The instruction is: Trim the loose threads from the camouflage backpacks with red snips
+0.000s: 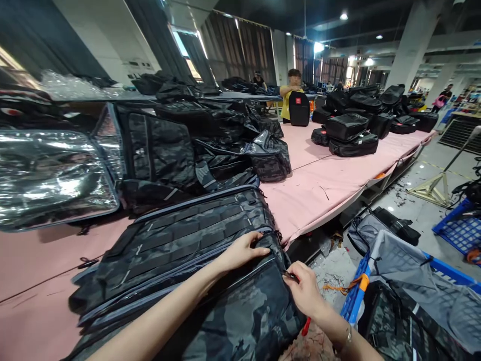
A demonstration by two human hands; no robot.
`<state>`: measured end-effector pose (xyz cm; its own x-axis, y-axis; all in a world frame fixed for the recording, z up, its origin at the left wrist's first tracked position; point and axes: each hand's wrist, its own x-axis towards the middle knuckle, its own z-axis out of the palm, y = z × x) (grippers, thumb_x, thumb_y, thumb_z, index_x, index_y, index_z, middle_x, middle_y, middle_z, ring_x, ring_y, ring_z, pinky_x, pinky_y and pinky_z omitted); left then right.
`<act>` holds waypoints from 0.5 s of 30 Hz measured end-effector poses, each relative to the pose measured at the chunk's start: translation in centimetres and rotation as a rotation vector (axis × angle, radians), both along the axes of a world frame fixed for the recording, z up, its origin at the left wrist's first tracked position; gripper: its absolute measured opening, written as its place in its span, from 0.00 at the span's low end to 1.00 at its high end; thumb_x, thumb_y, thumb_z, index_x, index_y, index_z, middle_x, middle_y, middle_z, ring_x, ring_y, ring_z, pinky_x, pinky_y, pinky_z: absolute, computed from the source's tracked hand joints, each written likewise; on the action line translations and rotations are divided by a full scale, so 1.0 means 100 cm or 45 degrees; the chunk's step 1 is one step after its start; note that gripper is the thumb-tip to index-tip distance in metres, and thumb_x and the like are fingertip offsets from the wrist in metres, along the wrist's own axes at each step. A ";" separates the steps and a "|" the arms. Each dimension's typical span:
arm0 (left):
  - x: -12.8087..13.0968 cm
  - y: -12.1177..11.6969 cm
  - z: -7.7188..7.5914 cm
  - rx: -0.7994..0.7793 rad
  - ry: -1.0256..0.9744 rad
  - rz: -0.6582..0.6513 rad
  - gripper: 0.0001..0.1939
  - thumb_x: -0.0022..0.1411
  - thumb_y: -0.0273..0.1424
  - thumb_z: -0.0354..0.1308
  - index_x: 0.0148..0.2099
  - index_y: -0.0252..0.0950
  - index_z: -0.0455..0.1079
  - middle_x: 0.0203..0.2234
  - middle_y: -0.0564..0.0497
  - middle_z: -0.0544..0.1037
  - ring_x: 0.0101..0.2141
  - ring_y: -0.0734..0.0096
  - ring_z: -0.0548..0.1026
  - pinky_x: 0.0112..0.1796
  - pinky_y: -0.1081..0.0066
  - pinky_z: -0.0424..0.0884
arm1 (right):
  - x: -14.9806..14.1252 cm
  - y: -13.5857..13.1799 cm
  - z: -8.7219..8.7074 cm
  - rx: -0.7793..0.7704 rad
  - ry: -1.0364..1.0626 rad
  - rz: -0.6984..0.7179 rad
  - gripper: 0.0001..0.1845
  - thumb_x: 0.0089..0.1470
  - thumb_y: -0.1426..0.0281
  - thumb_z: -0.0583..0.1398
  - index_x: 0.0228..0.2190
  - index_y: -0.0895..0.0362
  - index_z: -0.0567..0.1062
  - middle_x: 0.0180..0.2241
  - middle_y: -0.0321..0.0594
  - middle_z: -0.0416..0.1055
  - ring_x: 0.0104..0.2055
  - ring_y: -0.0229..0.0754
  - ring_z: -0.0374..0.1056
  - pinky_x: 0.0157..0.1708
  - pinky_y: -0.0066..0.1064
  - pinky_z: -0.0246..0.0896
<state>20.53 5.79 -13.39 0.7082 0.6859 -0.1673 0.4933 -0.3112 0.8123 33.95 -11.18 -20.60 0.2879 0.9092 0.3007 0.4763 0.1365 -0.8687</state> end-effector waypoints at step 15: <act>-0.008 -0.008 0.010 -0.228 -0.072 0.066 0.24 0.51 0.52 0.50 0.30 0.34 0.66 0.21 0.49 0.73 0.24 0.67 0.71 0.30 0.68 0.67 | 0.002 -0.006 0.004 -0.180 0.233 -0.030 0.07 0.50 0.67 0.57 0.31 0.58 0.71 0.28 0.37 0.67 0.30 0.38 0.63 0.30 0.26 0.56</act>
